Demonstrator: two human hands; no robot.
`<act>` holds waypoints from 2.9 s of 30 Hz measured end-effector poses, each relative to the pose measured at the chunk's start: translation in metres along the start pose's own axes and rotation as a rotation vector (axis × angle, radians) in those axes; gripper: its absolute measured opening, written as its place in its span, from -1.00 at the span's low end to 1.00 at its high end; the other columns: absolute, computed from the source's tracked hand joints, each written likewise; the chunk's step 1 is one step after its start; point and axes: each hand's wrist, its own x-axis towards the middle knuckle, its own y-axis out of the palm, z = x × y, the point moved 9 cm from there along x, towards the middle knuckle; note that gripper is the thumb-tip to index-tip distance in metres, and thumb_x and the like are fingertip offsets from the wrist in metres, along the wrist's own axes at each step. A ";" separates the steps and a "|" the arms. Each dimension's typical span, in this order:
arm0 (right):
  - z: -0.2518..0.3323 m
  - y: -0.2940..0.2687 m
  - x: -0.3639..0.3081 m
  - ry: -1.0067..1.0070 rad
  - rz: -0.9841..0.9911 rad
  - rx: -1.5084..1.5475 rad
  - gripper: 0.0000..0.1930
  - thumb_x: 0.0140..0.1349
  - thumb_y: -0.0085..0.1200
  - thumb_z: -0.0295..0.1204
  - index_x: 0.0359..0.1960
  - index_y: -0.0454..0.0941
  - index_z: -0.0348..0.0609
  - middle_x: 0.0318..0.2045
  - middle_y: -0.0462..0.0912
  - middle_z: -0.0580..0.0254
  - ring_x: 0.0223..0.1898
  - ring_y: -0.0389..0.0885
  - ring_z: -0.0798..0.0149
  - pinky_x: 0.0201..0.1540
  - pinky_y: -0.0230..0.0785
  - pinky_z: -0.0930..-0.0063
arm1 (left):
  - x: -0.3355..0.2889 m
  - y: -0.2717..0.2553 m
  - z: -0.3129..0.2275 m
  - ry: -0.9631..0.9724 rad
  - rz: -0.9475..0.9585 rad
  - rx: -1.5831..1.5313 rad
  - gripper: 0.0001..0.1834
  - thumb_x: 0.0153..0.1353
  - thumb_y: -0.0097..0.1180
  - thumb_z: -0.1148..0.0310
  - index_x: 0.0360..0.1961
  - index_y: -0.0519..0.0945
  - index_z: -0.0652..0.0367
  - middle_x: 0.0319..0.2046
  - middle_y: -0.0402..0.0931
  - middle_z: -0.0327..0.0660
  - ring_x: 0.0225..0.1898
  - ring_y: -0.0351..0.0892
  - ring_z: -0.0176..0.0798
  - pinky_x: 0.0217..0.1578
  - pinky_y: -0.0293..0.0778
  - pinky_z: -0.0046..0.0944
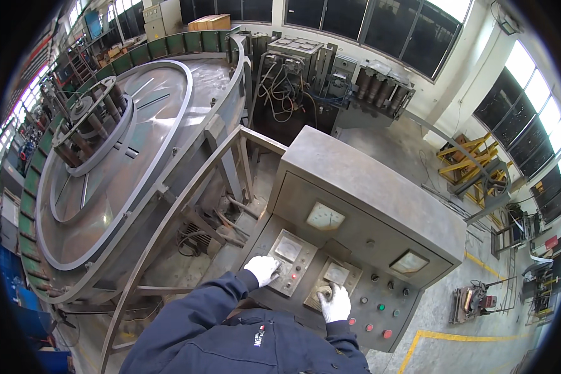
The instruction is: Operating an industrial control panel and using a wooden beam to manipulate or clean a large rotating metal component.
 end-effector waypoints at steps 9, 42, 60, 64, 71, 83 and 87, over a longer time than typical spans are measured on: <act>0.002 0.028 -0.009 0.106 0.024 -0.153 -0.39 0.07 0.54 -0.17 0.15 0.66 -0.10 -0.01 0.66 0.05 -0.01 0.71 -0.02 0.07 0.60 0.09 | -0.003 -0.004 0.007 0.073 -0.022 -0.100 -0.73 0.31 0.26 0.14 -0.17 0.68 0.10 -0.26 0.70 0.01 -0.19 0.74 0.16 -0.12 0.63 0.12; -0.014 0.045 -0.010 0.152 0.041 -0.302 -0.61 0.15 0.40 -0.34 0.02 0.69 -0.12 -0.10 0.68 -0.02 -0.05 0.72 -0.10 0.03 0.58 0.08 | -0.005 0.001 0.017 0.076 -0.109 -0.180 -0.81 0.33 0.18 0.25 -0.23 0.66 0.15 -0.31 0.69 0.01 -0.23 0.75 0.18 -0.18 0.66 0.12; -0.027 0.050 -0.017 0.117 -0.002 -0.185 -0.56 0.23 0.31 -0.25 0.10 0.65 -0.17 0.04 0.72 -0.10 0.07 0.69 -0.18 0.18 0.56 0.01 | 0.010 0.014 0.015 0.112 -0.065 -0.066 -0.67 0.27 0.26 0.09 -0.36 0.75 0.17 -0.38 0.72 0.12 -0.30 0.76 0.25 -0.23 0.67 0.21; -0.011 0.044 -0.003 0.184 0.058 -0.185 -0.82 0.35 0.12 -0.29 -0.17 0.61 -0.11 -0.16 0.68 -0.06 -0.16 0.74 -0.16 -0.06 0.60 -0.09 | 0.003 -0.008 0.007 0.143 -0.112 -0.027 -0.75 0.19 0.34 0.17 -0.27 0.72 0.11 -0.34 0.72 0.04 -0.24 0.75 0.15 -0.18 0.66 0.15; -0.030 0.040 -0.025 0.240 -0.004 -0.190 -0.79 0.45 -0.02 -0.35 -0.17 0.66 -0.15 -0.16 0.71 -0.06 -0.13 0.79 -0.06 -0.06 0.63 0.00 | 0.010 0.007 -0.017 0.244 -0.130 0.040 -0.82 0.17 0.30 0.28 -0.24 0.66 0.08 -0.28 0.71 -0.02 -0.21 0.75 0.08 -0.13 0.63 0.08; -0.038 0.054 -0.017 0.255 -0.013 -0.069 -0.78 0.25 0.23 -0.25 -0.23 0.65 -0.11 -0.19 0.73 -0.09 -0.12 0.74 -0.16 -0.05 0.61 -0.06 | 0.016 0.004 -0.001 0.170 -0.038 0.026 -0.84 0.16 0.26 0.29 -0.36 0.70 0.16 -0.35 0.69 0.09 -0.24 0.71 0.25 -0.18 0.62 0.19; -0.023 0.044 -0.019 0.153 -0.140 -0.138 -0.70 0.16 0.41 -0.27 -0.15 0.67 -0.12 -0.22 0.69 -0.01 -0.13 0.72 -0.11 -0.05 0.61 0.04 | 0.009 -0.007 -0.008 0.209 -0.043 0.042 -0.83 0.29 0.13 0.36 -0.23 0.70 0.19 -0.27 0.71 0.08 -0.20 0.77 0.18 -0.13 0.65 0.14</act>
